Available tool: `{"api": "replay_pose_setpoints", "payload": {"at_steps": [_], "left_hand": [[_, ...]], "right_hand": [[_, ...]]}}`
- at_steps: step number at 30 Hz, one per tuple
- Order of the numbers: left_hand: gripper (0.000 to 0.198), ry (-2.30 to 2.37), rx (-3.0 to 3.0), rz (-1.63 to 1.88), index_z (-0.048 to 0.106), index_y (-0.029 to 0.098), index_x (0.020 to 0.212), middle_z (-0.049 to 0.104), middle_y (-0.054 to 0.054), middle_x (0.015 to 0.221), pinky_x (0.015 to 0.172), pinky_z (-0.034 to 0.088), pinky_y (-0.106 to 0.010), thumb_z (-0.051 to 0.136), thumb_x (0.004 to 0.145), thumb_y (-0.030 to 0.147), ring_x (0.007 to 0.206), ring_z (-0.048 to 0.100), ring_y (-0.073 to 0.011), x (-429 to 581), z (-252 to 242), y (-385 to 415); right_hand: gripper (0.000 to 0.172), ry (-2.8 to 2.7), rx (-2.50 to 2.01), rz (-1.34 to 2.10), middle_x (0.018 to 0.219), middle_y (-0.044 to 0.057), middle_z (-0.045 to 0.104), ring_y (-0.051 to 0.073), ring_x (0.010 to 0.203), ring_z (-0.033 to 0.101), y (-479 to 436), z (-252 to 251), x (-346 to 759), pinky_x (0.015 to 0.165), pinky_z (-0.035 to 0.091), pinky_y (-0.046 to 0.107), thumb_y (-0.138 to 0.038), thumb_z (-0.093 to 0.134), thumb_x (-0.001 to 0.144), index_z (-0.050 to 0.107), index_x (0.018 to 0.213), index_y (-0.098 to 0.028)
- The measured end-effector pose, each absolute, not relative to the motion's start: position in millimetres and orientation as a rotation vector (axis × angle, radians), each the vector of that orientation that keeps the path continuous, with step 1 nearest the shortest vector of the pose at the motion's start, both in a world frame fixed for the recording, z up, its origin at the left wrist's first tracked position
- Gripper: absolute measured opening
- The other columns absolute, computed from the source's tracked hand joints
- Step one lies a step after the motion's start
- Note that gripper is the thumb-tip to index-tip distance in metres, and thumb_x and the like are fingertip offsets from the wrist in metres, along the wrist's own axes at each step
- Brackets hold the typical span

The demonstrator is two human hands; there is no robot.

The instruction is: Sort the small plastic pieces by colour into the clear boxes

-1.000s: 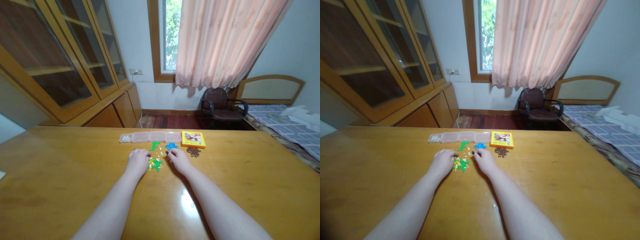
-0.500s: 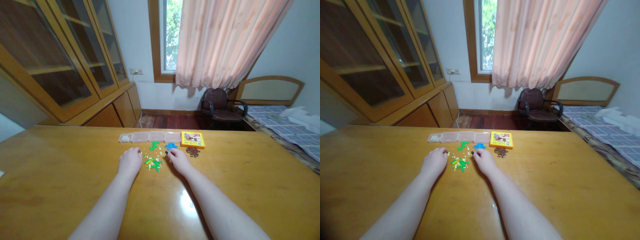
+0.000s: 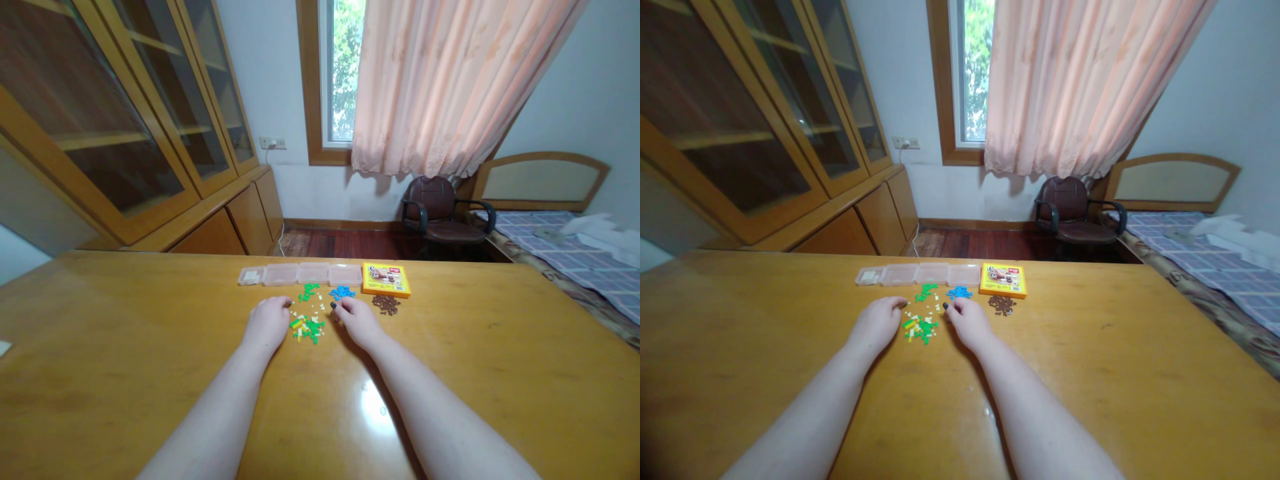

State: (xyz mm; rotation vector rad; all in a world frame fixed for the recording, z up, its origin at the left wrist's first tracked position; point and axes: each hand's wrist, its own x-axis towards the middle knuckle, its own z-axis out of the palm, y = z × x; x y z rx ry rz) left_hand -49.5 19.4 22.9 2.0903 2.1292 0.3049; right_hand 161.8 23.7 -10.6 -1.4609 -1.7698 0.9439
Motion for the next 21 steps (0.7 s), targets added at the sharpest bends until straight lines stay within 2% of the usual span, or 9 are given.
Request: {"api": "replay_pose_setpoints", "payload": {"at_steps": [2, 7, 16, 21], "left_hand": [[0.038, 2.159, 2.114, 0.327, 0.065, 0.02, 0.104, 0.068, -0.005, 0.108, 0.091, 0.042, -0.029, 0.039, 0.077, 0.015, 0.103, 0.059, -0.0193, -49, 25, 18], [0.034, 2.202, 2.115, 0.235, 0.07, 0.023, 0.088, 0.069, -0.004, 0.1, 0.088, 0.044, -0.032, 0.038, 0.077, 0.016, 0.098, 0.059, -0.0213, -49, 28, 17], [0.042, 2.063, 2.246, 0.197, 0.065, 0.024, 0.111, 0.065, -0.005, 0.108, 0.092, 0.041, -0.031, 0.04, 0.078, 0.015, 0.102, 0.056, -0.0198, -49, 16, 20], [0.038, 2.16, 2.168, 0.21, 0.066, 0.021, 0.104, 0.065, -0.006, 0.109, 0.091, 0.042, -0.033, 0.039, 0.078, 0.016, 0.103, 0.056, -0.0218, -49, 18, 21]], "right_hand": [[0.025, -1.771, -1.465, 0.949, 0.063, 0.0, 0.058, 0.014, 0.064, 0.051, 23, -9, 162, 0.058, 0.032, 0.023, -0.034, 0.046, 0.082, 0.053, 0.064, -0.018], [0.025, -1.774, -1.467, 0.952, 0.063, 0.0, 0.057, 0.014, 0.063, 0.051, 23, -8, 162, 0.058, 0.032, 0.023, -0.034, 0.046, 0.082, 0.054, 0.064, -0.018], [0.025, -1.783, -1.447, 0.937, 0.063, 0.0, 0.057, 0.014, 0.063, 0.051, 24, -12, 161, 0.058, 0.032, 0.023, -0.032, 0.045, 0.083, 0.054, 0.065, -0.018], [0.025, -1.779, -1.454, 0.933, 0.064, 0.0, 0.058, 0.014, 0.064, 0.052, 24, -11, 162, 0.058, 0.032, 0.023, -0.033, 0.046, 0.082, 0.053, 0.064, -0.018]]}}
